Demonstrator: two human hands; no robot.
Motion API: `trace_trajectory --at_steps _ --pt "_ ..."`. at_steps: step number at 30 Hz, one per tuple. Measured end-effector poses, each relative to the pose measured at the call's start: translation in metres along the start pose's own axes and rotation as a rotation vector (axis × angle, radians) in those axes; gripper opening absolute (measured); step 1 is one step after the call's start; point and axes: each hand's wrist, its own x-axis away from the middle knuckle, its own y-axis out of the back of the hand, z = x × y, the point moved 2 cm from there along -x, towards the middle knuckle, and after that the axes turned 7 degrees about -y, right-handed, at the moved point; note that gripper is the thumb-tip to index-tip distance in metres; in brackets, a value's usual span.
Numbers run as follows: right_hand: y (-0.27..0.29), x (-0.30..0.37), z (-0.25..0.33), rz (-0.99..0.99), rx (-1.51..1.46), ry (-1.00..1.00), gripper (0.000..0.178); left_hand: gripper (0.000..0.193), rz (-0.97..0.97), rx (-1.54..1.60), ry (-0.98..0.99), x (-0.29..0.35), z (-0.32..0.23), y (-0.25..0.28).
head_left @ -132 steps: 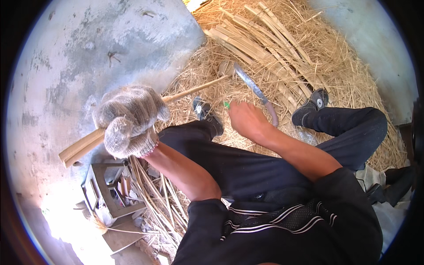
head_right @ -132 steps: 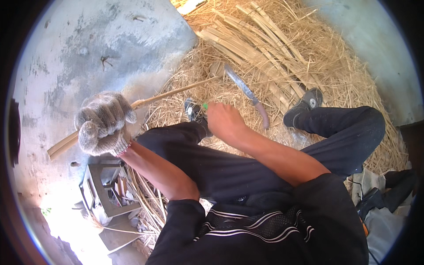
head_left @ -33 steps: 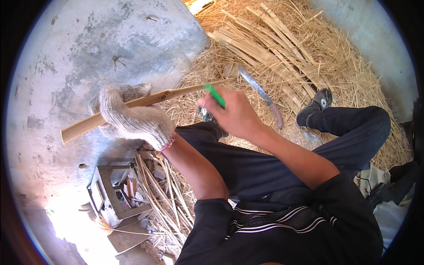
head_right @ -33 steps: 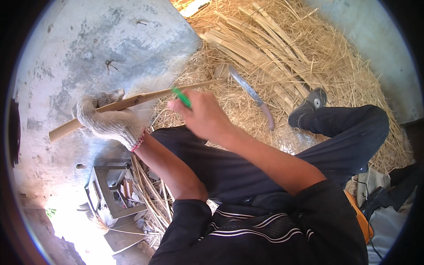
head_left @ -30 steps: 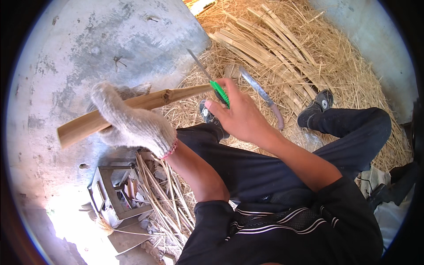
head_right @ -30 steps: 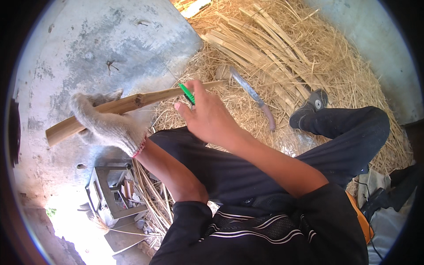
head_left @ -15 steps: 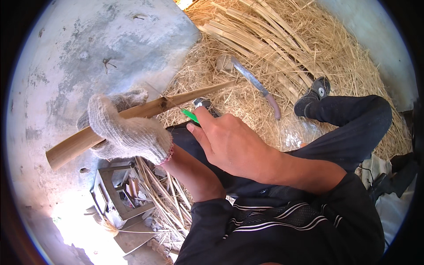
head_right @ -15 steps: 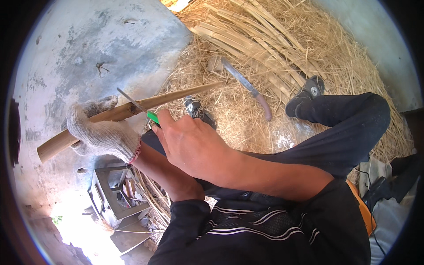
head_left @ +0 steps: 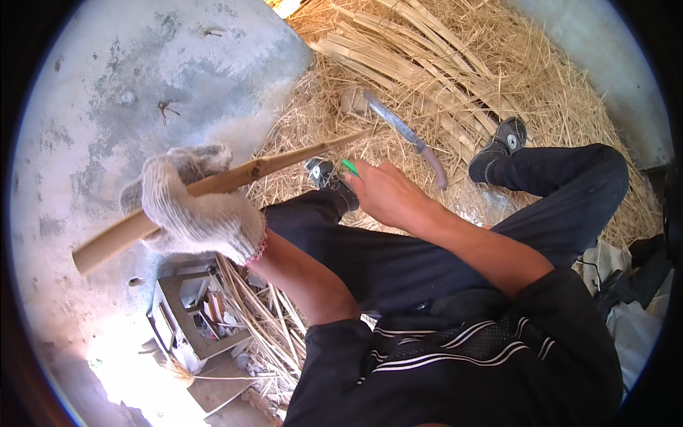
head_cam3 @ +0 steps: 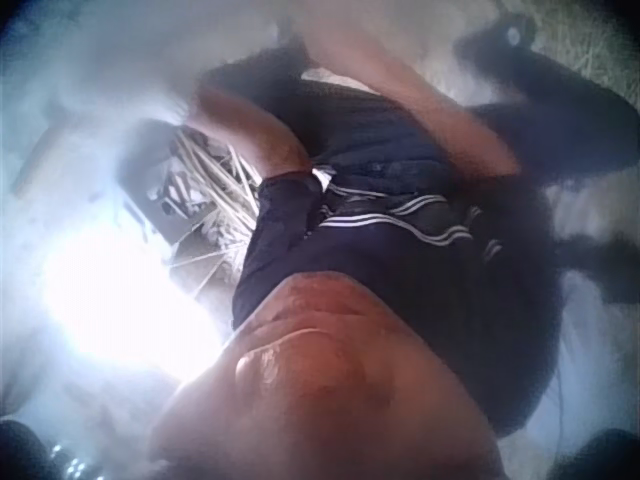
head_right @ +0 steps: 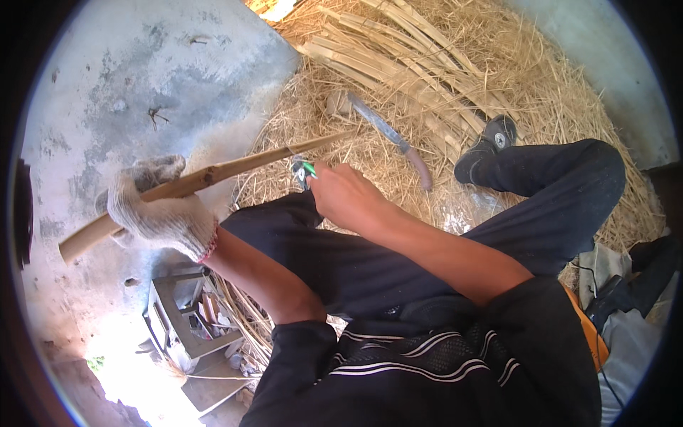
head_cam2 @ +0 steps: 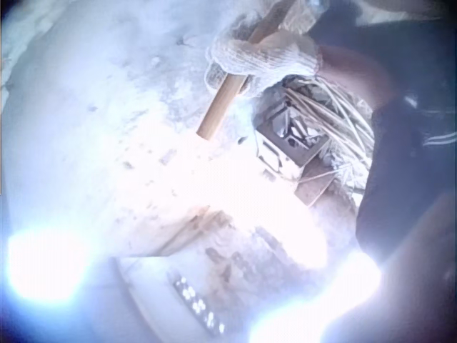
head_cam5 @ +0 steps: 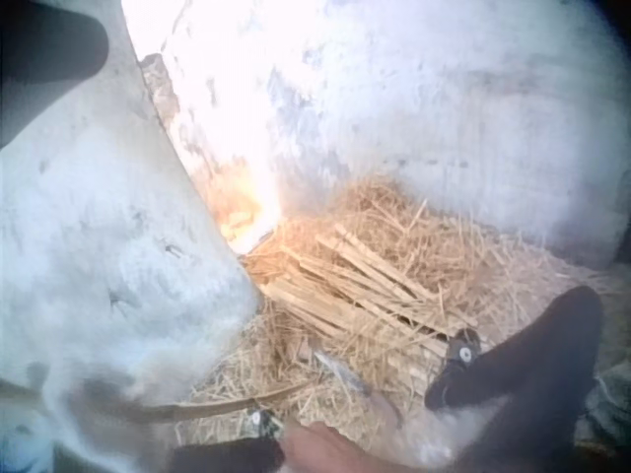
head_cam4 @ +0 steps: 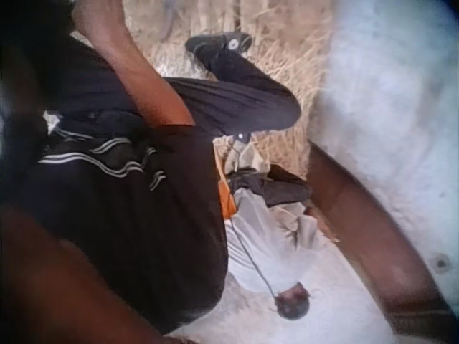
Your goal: The person sits on a straw-covered floor and uses a green utility knife to peel the outer layer off a long bamboo stick held in their left hand. They repeatedly scrape the knife along the stick's length to remove the skin, creating a pile of shavings.
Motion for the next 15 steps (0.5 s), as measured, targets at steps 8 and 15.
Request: trace_trajectory --at_steps 8,15 --pt "-0.005 0.007 0.018 -0.013 -0.026 0.036 0.024 0.022 -0.044 -0.07 -0.07 0.004 0.005 -0.003" --pt "-0.015 0.01 0.029 -0.006 -0.011 0.092 0.025 0.017 -0.138 0.026 0.116 -0.001 -0.018 -0.013"
